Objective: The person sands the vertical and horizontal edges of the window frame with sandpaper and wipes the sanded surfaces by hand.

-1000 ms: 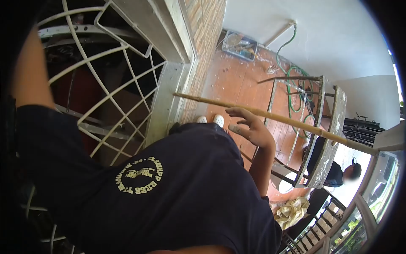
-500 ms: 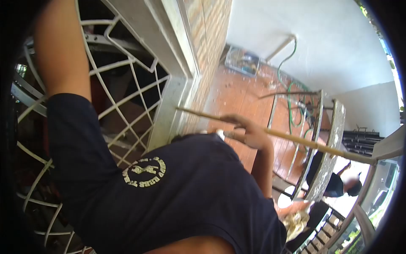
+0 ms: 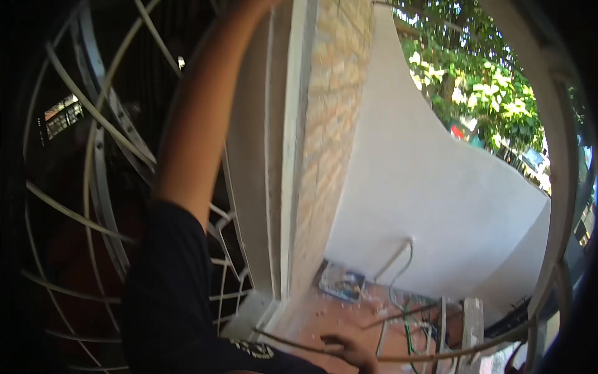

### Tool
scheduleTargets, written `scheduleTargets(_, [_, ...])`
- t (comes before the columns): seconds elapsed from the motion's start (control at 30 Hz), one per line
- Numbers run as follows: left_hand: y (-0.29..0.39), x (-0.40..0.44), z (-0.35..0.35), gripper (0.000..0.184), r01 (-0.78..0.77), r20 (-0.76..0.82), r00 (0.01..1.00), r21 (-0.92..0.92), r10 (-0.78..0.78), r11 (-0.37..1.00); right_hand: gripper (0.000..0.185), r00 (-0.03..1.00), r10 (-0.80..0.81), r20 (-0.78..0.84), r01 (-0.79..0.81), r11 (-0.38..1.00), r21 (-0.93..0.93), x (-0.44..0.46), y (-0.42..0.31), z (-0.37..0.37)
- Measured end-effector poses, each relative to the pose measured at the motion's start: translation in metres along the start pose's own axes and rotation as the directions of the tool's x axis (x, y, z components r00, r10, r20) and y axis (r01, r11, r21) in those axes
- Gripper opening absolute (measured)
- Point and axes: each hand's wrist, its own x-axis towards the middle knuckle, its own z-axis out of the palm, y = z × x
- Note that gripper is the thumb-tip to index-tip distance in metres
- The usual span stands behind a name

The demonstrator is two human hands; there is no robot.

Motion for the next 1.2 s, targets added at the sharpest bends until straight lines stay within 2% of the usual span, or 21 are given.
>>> scheduleTargets(0.03, [0.053, -0.018, -0.08, 0.051, 0.414, 0.586, 0.75, -0.057, -0.306, 0.908, 0.052, 0.995, 0.093, 0.032, -0.092, 0.995, -0.05, 0.006, 0.005, -0.001])
scheduleTargets(0.07, [0.045, -0.061, -0.058, 0.05, 0.271, 0.274, 0.936, -0.155, -0.223, 0.95, 0.053, 0.99, 0.107, 0.094, -0.109, 0.994, 0.012, 0.001, -0.019, -0.001])
scheduleTargets(0.1, [0.056, -0.097, -0.068, 0.052, 0.192, 0.139, 0.974, -0.07, -0.181, 0.979, 0.048, 0.997, -0.004, 0.083, 0.002, 1.0, 0.027, -0.002, -0.025, 0.003])
scheduleTargets(0.13, [0.068, -0.128, -0.087, 0.057, 0.193, 0.198, 0.966, -0.108, -0.169, 0.975, 0.045, 0.991, -0.116, 0.071, 0.113, 0.993, 0.04, -0.006, -0.031, 0.007])
scheduleTargets(0.17, [0.074, -0.154, -0.1, 0.058, 0.199, 0.237, 0.958, -0.137, -0.164, 0.97, 0.045, 0.992, -0.099, 0.073, 0.097, 0.995, 0.033, -0.006, -0.036, 0.007])
scheduleTargets(0.27, [0.074, -0.151, -0.096, 0.056, 0.204, 0.223, 0.959, -0.126, -0.173, 0.971, 0.047, 0.996, -0.033, 0.083, 0.035, 0.999, -0.013, 0.008, -0.046, 0.004])
scheduleTargets(0.33, [0.059, -0.096, -0.067, 0.054, 0.165, 0.137, 0.981, -0.198, -0.139, 0.966, 0.048, 0.997, -0.036, 0.074, 0.037, 0.999, -0.015, 0.01, -0.049, 0.002])
scheduleTargets(0.4, [0.022, -0.022, -0.02, 0.052, 0.063, 0.031, 0.998, -0.181, -0.059, 0.982, 0.05, 0.997, -0.055, 0.046, 0.055, 0.999, 0.003, 0.008, -0.049, 0.001])
scheduleTargets(0.43, [0.019, 0.021, -0.026, 0.05, 0.156, 0.167, 0.979, -0.223, -0.12, 0.962, 0.051, 0.997, -0.066, 0.026, 0.066, 0.998, 0.01, 0.006, -0.047, 0.002])
scheduleTargets(0.5, [-0.041, 0.086, 0.046, 0.053, 0.016, 0.07, 0.997, -0.049, -0.013, 0.999, 0.049, 0.998, -0.055, -0.012, 0.055, 0.998, 0.012, 0.002, -0.046, 0.007])
scheduleTargets(0.53, [-0.037, 0.091, 0.037, 0.053, 0.014, 0.062, 0.998, -0.063, -0.01, 0.998, 0.048, 0.998, -0.057, -0.035, 0.057, 0.998, 0.016, -0.002, -0.045, 0.012])
scheduleTargets(0.6, [-0.024, 0.097, 0.002, 0.054, 0.125, 0.225, 0.968, -0.057, -0.109, 0.99, 0.046, 0.995, -0.065, -0.079, 0.067, 0.998, 0.022, -0.013, -0.042, 0.021])
scheduleTargets(0.63, [-0.022, 0.088, 0.002, 0.054, 0.13, 0.223, 0.968, -0.068, -0.112, 0.989, 0.046, 0.992, -0.064, -0.104, 0.067, 0.998, 0.019, -0.019, -0.039, 0.026])
scheduleTargets(0.7, [-0.016, 0.059, 0.01, 0.061, 0.163, 0.096, 0.984, -0.132, -0.151, 0.978, 0.044, 0.989, -0.055, -0.141, 0.058, 0.998, 0.021, -0.032, -0.034, 0.037])
scheduleTargets(0.73, [-0.011, 0.037, 0.004, 0.061, 0.179, 0.12, 0.979, -0.132, -0.164, 0.975, 0.043, 0.987, -0.05, -0.153, 0.052, 0.999, 0.014, -0.039, -0.03, 0.043])
scheduleTargets(0.8, [0.029, -0.009, -0.055, 0.049, 0.349, 0.356, 0.894, -0.171, -0.273, 0.921, 0.042, 0.986, -0.062, -0.155, 0.063, 0.998, -0.001, -0.045, -0.033, 0.051])
scheduleTargets(0.87, [0.045, -0.074, -0.066, 0.049, 0.207, 0.154, 0.969, -0.071, -0.194, 0.976, 0.047, 0.993, -0.066, -0.099, 0.071, 0.996, 0.055, -0.055, -0.05, 0.061])
scheduleTargets(0.93, [0.067, -0.138, -0.098, 0.049, 0.283, 0.215, 0.942, -0.099, -0.257, 0.954, 0.05, 0.996, -0.062, -0.062, 0.067, 0.994, 0.087, -0.054, -0.061, 0.065])
scheduleTargets(1.0, [0.087, -0.178, -0.132, 0.05, 0.386, 0.338, 0.882, -0.114, -0.329, 0.915, 0.053, 0.96, 0.28, 0.023, -0.277, 0.957, -0.088, -0.033, -0.057, 0.054])
scheduleTargets(1.13, [0.105, -0.236, -0.172, 0.049, 0.488, 0.443, 0.807, -0.129, -0.39, 0.863, 0.06, 0.984, 0.078, 0.162, -0.046, 0.98, -0.192, -0.007, -0.08, 0.057])
scheduleTargets(1.2, [0.104, -0.259, -0.183, 0.047, 0.523, 0.491, 0.8, -0.29, -0.344, 0.802, 0.053, 0.996, 0.02, 0.087, 0.01, 0.944, -0.33, 0.003, -0.114, 0.058])
